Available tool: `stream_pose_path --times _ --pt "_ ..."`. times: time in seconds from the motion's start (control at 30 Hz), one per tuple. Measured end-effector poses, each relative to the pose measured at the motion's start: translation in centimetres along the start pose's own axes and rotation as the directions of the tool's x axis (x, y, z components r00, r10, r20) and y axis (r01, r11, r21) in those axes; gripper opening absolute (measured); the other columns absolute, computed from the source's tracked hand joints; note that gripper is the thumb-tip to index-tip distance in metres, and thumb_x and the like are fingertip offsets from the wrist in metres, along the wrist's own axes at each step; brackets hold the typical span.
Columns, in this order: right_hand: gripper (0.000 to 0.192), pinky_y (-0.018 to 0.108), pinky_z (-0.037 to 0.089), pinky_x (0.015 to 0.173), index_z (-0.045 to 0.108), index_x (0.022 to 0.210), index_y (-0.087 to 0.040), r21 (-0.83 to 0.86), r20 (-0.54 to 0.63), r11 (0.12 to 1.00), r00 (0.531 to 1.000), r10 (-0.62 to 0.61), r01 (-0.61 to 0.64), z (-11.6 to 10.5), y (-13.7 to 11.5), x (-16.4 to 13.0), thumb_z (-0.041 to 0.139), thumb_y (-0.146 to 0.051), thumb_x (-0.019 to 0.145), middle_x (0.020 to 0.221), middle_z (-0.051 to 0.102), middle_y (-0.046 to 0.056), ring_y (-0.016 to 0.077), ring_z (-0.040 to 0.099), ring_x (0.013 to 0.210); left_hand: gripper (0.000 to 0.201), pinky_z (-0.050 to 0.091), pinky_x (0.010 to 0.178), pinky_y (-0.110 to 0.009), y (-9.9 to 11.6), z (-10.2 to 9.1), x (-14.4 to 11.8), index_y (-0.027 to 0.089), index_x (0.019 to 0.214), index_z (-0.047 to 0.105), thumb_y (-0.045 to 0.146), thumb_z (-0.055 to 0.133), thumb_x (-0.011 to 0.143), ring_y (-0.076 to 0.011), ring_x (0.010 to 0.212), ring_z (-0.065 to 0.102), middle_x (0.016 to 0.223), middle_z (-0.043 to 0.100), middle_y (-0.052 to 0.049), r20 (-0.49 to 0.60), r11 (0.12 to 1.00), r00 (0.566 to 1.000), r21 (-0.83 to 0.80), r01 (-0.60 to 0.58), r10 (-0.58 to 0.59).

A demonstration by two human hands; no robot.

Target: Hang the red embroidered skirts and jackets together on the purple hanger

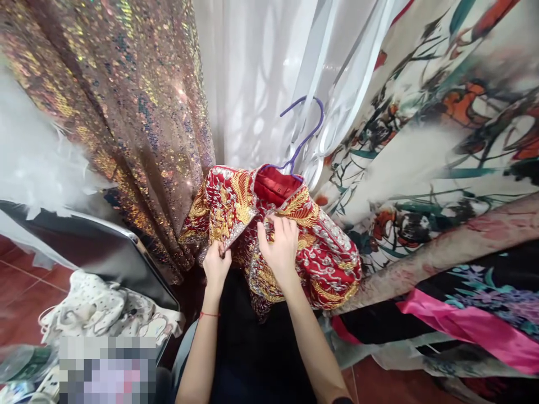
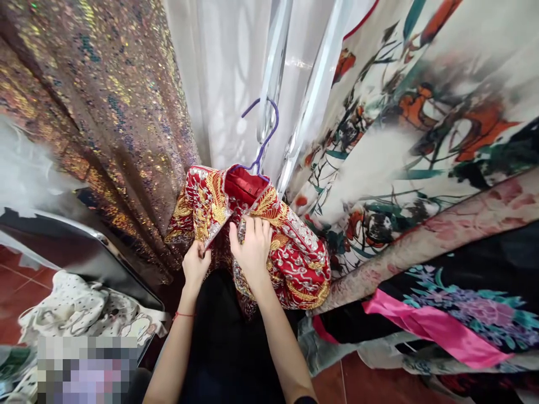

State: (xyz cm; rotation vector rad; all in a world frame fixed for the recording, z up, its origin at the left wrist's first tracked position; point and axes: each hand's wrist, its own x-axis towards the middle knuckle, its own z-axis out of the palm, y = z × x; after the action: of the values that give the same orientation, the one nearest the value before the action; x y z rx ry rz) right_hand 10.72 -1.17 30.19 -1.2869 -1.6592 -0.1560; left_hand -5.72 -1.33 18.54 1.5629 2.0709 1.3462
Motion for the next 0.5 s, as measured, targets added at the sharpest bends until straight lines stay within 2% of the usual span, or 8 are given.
stream_pose_path --times 0.1,0.23,0.3,0.37,0.43,0.5 --pt "0.045 0.049 0.04 0.091 0.067 0.111 -0.018 -0.029 0.066 0.998 0.996 0.06 -0.059 0.6 -1.1 0.6 0.061 -0.057 0.089 0.11 0.067 0.015 0.0307 0.049 0.103 0.025 0.026 0.058 -0.024 0.0 0.0 -1.6 0.023 0.067 0.031 0.019 0.052 0.079 -0.0114 0.052 0.032 0.059 0.035 0.006 0.076 0.999 0.997 -0.019 -0.028 0.029" --pt "0.026 0.048 0.037 0.096 0.065 0.102 -0.022 0.103 0.007 0.983 0.988 0.154 -0.154 1.3 -1.8 0.5 0.061 -0.045 0.092 0.105 0.07 0.009 0.0279 0.049 0.105 0.027 0.027 0.057 -0.023 1.0 0.2 -4.3 0.023 0.065 0.026 0.018 0.05 0.077 -0.0109 0.051 0.029 0.057 0.03 0.006 0.147 0.996 0.987 -0.066 -0.058 0.068" --pt "0.035 0.046 0.039 0.095 0.059 0.114 -0.021 0.185 0.002 0.961 0.978 0.211 -0.207 1.2 -1.9 0.5 0.064 -0.045 0.089 0.105 0.069 0.009 0.0255 0.052 0.1 0.027 0.027 0.055 -0.023 1.6 0.2 -5.5 0.023 0.065 0.025 0.019 0.049 0.076 -0.011 0.051 0.028 0.057 0.028 0.006 0.161 0.994 0.984 -0.087 -0.064 0.078" --pt "0.048 0.04 0.044 0.088 0.052 0.12 -0.019 0.296 0.083 0.92 0.967 0.242 -0.256 0.8 -2.0 0.7 0.067 -0.049 0.086 0.098 0.067 0.007 0.0217 0.055 0.089 0.027 0.027 0.055 -0.024 2.2 0.1 -6.4 0.023 0.065 0.024 0.019 0.049 0.076 -0.0111 0.05 0.028 0.057 0.028 0.006 0.179 0.991 0.979 -0.111 -0.078 0.097" --pt "0.04 0.033 0.045 0.075 0.053 0.108 -0.02 0.427 0.222 0.849 0.946 0.235 -0.311 0.0 -2.2 1.1 0.066 -0.05 0.085 0.083 0.06 0.0 0.0165 0.054 0.074 0.027 0.027 0.055 -0.024 2.9 -0.2 -6.9 0.023 0.065 0.023 0.019 0.048 0.076 -0.0112 0.05 0.031 0.056 0.029 0.006 0.207 0.985 0.97 -0.141 -0.099 0.127" --pt "0.031 0.027 0.042 0.064 0.051 0.091 -0.022 0.532 0.343 0.774 0.923 0.173 -0.342 -1.3 -2.7 1.7 0.064 -0.05 0.087 0.071 0.051 -0.005 0.0127 0.048 0.064 0.027 0.028 0.054 -0.024 3.9 -0.6 -7.1 0.023 0.065 0.023 0.02 0.047 0.076 -0.0112 0.05 0.033 0.055 0.029 0.005 0.24 0.978 0.957 -0.172 -0.121 0.16"
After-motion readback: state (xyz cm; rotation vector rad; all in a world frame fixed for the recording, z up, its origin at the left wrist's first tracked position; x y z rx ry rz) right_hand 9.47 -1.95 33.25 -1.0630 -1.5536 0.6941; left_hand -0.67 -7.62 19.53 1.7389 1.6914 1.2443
